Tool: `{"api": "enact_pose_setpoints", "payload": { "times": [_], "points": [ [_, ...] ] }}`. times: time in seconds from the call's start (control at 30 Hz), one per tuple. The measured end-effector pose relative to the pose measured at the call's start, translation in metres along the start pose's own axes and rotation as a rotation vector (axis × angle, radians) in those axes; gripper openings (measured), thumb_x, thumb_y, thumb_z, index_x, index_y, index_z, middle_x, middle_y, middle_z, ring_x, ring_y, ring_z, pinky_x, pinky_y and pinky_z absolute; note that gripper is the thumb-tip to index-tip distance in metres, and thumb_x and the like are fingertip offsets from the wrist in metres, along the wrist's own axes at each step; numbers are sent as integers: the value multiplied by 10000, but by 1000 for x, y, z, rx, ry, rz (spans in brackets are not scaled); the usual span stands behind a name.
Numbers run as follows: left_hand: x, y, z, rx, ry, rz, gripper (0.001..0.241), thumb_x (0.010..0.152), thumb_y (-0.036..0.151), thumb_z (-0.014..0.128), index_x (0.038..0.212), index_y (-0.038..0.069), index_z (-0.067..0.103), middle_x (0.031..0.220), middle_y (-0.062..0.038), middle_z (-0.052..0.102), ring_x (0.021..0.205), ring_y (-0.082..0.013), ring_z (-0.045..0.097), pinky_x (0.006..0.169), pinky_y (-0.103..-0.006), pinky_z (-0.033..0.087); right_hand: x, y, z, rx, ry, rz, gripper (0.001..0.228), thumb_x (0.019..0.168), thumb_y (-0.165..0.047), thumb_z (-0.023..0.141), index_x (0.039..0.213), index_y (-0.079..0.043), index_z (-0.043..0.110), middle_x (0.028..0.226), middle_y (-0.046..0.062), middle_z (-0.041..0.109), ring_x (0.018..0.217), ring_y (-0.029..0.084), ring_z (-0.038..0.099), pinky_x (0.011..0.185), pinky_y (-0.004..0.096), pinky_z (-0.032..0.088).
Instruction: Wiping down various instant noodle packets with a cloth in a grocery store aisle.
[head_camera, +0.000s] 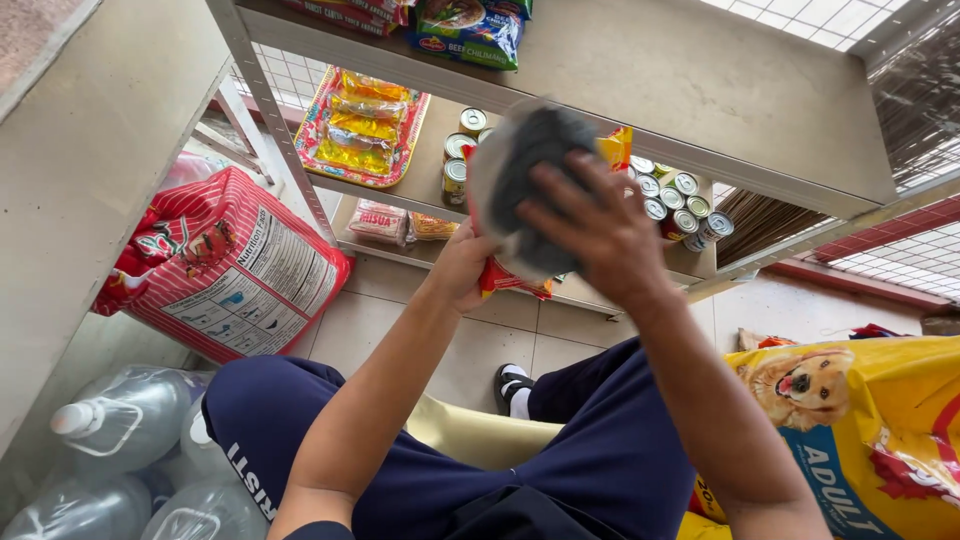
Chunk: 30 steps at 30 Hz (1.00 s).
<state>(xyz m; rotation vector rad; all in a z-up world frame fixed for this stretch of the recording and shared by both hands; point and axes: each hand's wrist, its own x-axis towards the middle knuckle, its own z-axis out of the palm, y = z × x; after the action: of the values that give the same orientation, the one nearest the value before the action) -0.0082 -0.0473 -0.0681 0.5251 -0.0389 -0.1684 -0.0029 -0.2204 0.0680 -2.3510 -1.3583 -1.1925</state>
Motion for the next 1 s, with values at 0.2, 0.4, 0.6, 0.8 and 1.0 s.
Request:
{"api": "enact_pose_setpoints", "payload": {
  "times": [0.2, 0.4, 0.6, 0.8, 1.0],
  "points": [
    [7, 1, 6, -35, -25, 0, 419, 812, -119, 726, 1204, 19, 672, 1079, -260, 731, 993, -473, 726, 841, -584, 590, 2, 26, -17, 60, 29, 129, 448, 908, 12, 678, 1308, -170, 762, 1495, 140, 609, 1358, 433, 530, 1044, 491, 393],
    [15, -15, -21, -54, -9, -60, 464, 825, -73, 748, 1258, 69, 659, 1159, -257, 718, 1039, -495, 705, 915, -619, 559, -9, 5, 4, 62, -6, -37, 237, 1019, -170, 628, 1145, -270, 803, 1370, 39, 706, 1316, 324, 602, 1039, 447, 386],
    [-7, 2, 15, -33, -1, -11, 465, 811, -76, 748, 1255, 27, 654, 1131, -238, 725, 1050, -445, 712, 884, -571, 577, -26, 62, 3, -41, 133, 148, 329, 955, -62, 667, 1261, -91, 787, 1397, 165, 669, 1280, 401, 590, 973, 463, 411],
    [-12, 21, 44, -141, -68, 62, 402, 888, 29, 718, 1285, 42, 661, 1160, -161, 724, 1088, -321, 719, 984, -508, 571, 5, -11, -1, 169, 65, -13, 234, 1037, -197, 610, 1178, -218, 795, 1322, 92, 717, 1261, 364, 638, 1035, 457, 439],
    [-5, -6, 2, -39, -38, -16, 496, 822, -97, 733, 1291, 35, 637, 1153, -242, 717, 1059, -445, 710, 912, -587, 566, -34, 62, 6, 60, 112, 109, 320, 948, -152, 705, 1246, -56, 772, 1331, 196, 691, 1238, 430, 620, 1002, 488, 446]
  ]
}}
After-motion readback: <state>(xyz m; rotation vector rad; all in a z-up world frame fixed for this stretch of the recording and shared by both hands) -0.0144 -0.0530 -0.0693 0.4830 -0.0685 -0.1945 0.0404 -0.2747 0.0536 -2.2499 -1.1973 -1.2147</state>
